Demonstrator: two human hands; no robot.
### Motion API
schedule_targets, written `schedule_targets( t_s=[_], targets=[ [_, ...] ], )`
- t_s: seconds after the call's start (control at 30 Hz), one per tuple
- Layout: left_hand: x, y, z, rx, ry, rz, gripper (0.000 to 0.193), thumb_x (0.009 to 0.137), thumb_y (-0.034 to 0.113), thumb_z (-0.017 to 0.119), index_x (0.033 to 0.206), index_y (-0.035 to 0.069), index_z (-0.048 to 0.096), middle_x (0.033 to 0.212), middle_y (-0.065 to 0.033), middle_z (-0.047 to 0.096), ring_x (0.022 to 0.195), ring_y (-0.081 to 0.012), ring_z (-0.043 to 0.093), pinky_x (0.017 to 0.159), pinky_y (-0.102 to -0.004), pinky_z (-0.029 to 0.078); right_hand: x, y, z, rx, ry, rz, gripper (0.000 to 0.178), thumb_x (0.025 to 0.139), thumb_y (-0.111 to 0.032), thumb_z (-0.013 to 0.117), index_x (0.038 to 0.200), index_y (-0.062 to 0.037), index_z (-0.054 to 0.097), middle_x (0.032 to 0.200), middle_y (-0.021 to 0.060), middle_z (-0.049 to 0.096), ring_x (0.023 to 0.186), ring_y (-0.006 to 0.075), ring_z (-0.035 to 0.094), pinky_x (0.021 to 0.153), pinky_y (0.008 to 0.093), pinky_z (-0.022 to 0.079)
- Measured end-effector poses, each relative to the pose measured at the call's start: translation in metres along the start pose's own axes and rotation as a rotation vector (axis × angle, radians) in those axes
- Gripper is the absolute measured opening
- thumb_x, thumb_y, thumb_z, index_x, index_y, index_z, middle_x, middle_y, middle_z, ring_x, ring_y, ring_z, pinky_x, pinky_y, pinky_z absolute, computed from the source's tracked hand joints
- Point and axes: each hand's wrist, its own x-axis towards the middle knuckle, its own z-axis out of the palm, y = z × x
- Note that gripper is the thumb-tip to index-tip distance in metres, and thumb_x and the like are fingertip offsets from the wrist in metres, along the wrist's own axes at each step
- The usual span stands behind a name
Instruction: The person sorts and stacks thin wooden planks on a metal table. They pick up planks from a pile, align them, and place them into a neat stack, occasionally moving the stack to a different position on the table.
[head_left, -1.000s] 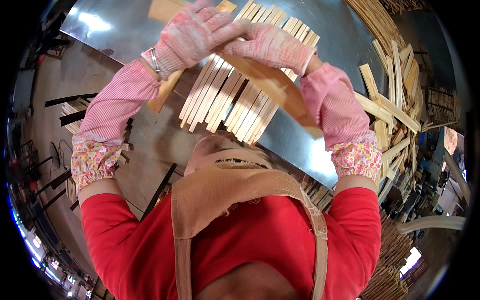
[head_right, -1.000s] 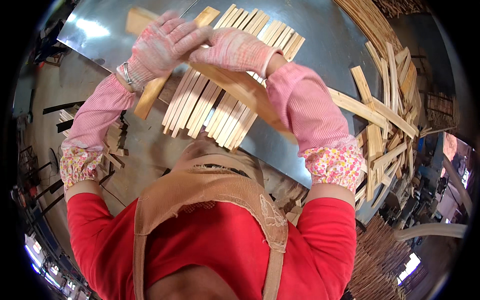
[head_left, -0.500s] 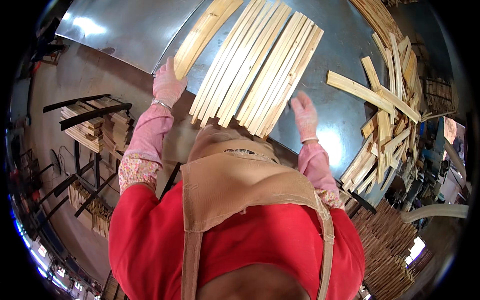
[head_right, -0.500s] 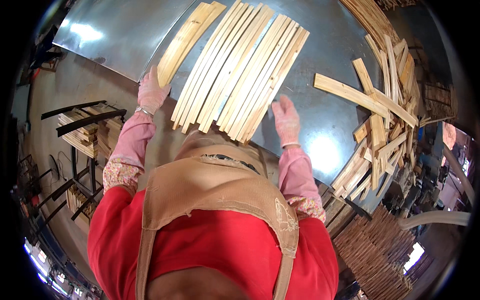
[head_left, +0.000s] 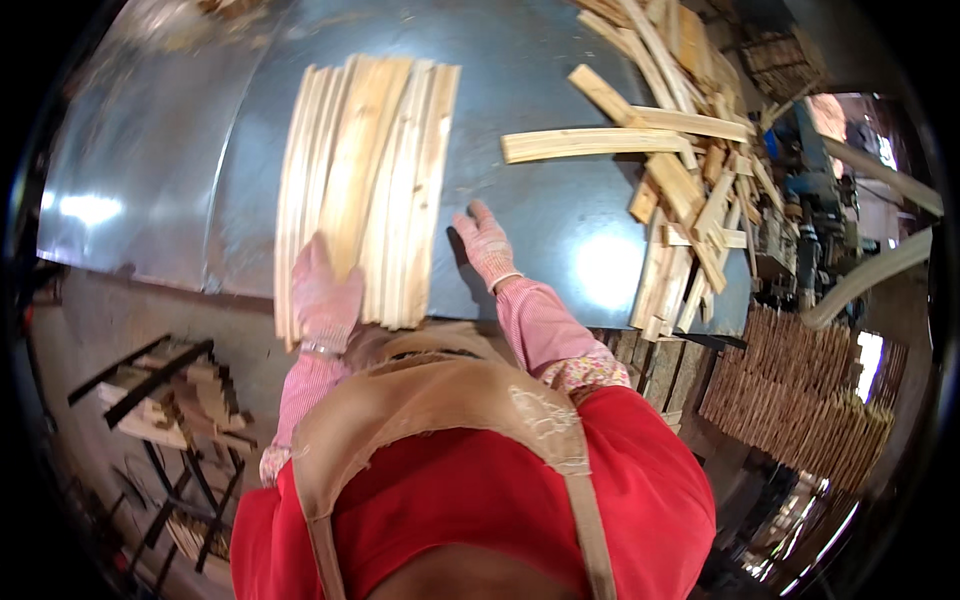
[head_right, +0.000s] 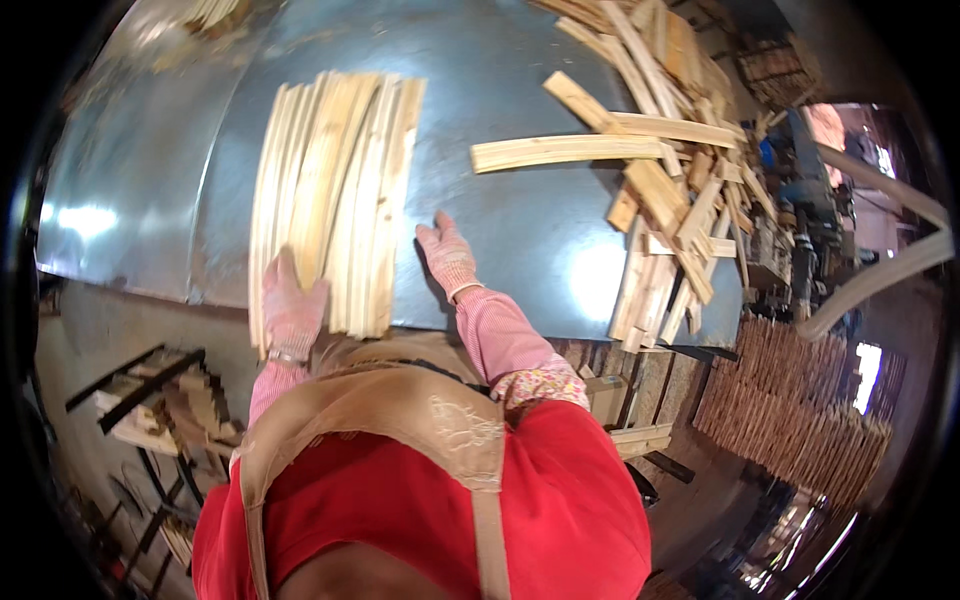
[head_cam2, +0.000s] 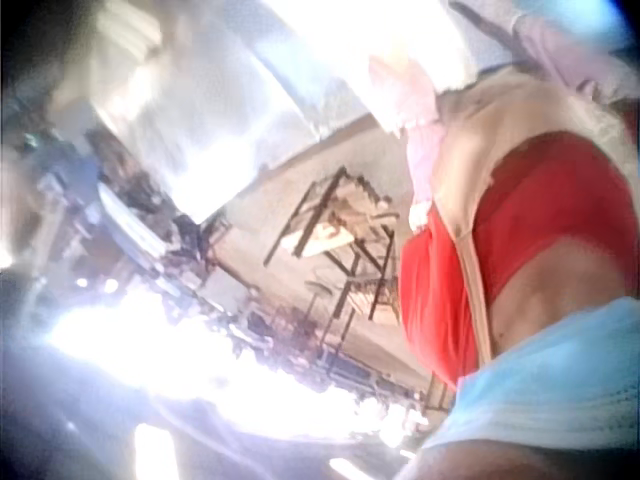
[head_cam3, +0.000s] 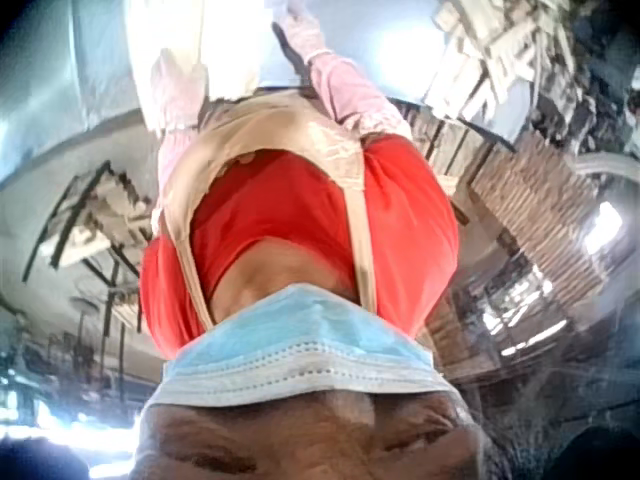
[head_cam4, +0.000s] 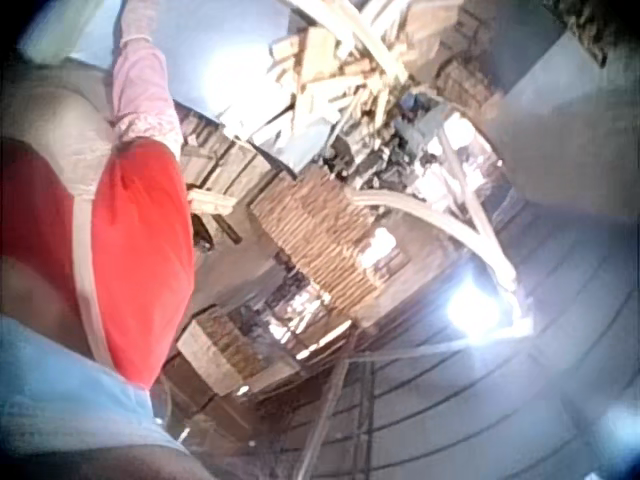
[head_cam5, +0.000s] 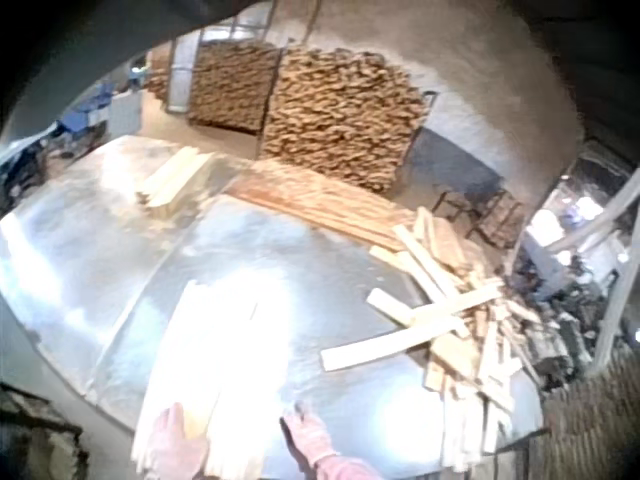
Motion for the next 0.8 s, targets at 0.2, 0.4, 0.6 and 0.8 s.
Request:
schedule_targets(
  t_s=[0.2, 0.4, 0.6, 0.8],
  targets=[
    [0.002, 0.045, 0.019, 0.361, 0.109, 0.055, 0.083, 0.089, 0.035, 0.075, 0.159, 0.003, 0.044, 0.16, -0.0238, 0.049, 0.146, -0.0431, 0.047, 0.123, -0.0508, 0.037, 0.216, 0.117, -0.146, 0.557, 0.818, 0.107, 0.065, 0.097, -0.036, 0.074, 0.137, 0.0114, 0.054, 0.086, 0.0117, 0.065, 0.066, 0.0232, 0.059, 0.059, 0.0393, 0.049],
    [0.012, 0.216, 0.077, 0.169, 0.041, 0.596, 0.081, 0.085, 0.033, 0.083, 0.152, -0.001, 0.054, 0.16, -0.0285, 0.046, 0.145, -0.0437, 0.048, 0.123, -0.0499, 0.038, 0.193, 0.073, -0.195, 0.846, 0.529, 0.017, 0.044, 0.097, -0.026, 0.077, 0.122, 0.006, 0.059, 0.103, 0.0188, 0.072, 0.083, 0.0279, 0.068, 0.076, 0.0428, 0.055],
    [0.039, 0.275, 0.219, -0.028, -0.365, 0.22, 0.067, 0.091, 0.022, 0.071, 0.152, 0.005, 0.05, 0.132, -0.0278, 0.067, 0.119, -0.0494, 0.065, 0.101, -0.0528, 0.053, 0.094, 0.112, -0.255, -0.131, 0.068, -0.396, 0.065, 0.094, -0.041, 0.074, 0.145, -0.0041, 0.058, 0.131, 0.0214, 0.07, 0.124, 0.0368, 0.065, 0.106, 0.046, 0.05],
    [-0.022, 0.217, 0.188, 0.322, 0.016, 0.425, 0.059, 0.097, 0.019, 0.062, 0.153, 0.004, 0.05, 0.146, -0.023, 0.061, 0.122, -0.0426, 0.066, 0.104, -0.0513, 0.052, 0.113, 0.251, -0.456, -0.975, 0.754, -0.131, 0.078, 0.087, -0.037, 0.075, 0.157, -0.0114, 0.049, 0.153, 0.0182, 0.056, 0.14, 0.0425, 0.052, 0.119, 0.0562, 0.039]
  ],
)
